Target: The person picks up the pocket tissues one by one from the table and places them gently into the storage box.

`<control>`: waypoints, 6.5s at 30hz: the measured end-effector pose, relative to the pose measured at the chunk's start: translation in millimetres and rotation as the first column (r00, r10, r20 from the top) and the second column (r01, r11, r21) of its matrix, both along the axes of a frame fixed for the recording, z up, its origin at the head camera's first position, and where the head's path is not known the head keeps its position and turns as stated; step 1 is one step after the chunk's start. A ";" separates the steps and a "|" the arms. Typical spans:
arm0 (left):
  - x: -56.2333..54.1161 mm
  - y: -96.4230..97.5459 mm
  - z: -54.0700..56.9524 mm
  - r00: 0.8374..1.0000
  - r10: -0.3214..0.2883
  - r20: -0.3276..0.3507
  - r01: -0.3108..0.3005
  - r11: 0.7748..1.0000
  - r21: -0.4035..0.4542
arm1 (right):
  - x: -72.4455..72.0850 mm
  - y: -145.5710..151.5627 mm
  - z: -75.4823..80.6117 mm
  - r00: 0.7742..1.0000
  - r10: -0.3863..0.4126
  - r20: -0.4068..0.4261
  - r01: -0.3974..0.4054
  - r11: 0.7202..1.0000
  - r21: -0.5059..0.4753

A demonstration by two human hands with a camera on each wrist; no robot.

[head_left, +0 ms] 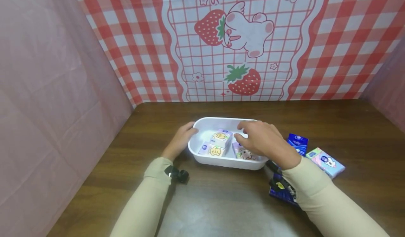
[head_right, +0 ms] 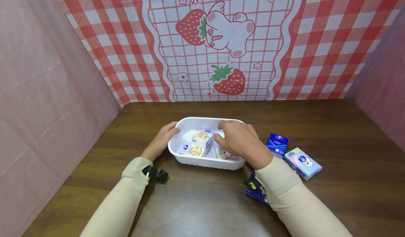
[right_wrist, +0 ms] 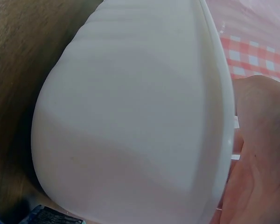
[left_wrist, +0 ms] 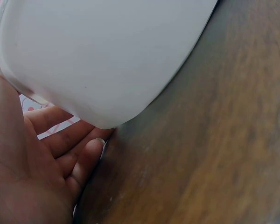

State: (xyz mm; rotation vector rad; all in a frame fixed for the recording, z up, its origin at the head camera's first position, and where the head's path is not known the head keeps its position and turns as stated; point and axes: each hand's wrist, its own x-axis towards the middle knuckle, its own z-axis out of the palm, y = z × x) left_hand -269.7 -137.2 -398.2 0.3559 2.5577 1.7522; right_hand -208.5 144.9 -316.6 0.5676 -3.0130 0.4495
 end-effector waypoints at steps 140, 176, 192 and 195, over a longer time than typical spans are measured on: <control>5.0 0.5 6.4 0.999 -0.017 0.031 0.017 1.000 0.018 | 11.9 48.7 0.7 0.986 -0.099 -0.135 0.081 0.988 -0.135; 2.9 1.2 3.8 0.999 0.009 0.032 -0.009 1.000 -0.016 | 14.2 70.6 0.8 0.984 -0.103 -0.143 0.081 0.985 -0.150; 3.4 1.5 4.0 0.999 0.009 0.043 -0.009 1.000 -0.014 | 14.7 81.9 1.0 0.985 -0.134 -0.111 0.120 0.985 -0.125; 3.2 1.5 3.8 0.999 0.010 0.042 -0.009 1.000 -0.014 | 14.6 82.9 1.3 0.984 -0.145 -0.103 0.132 0.984 -0.123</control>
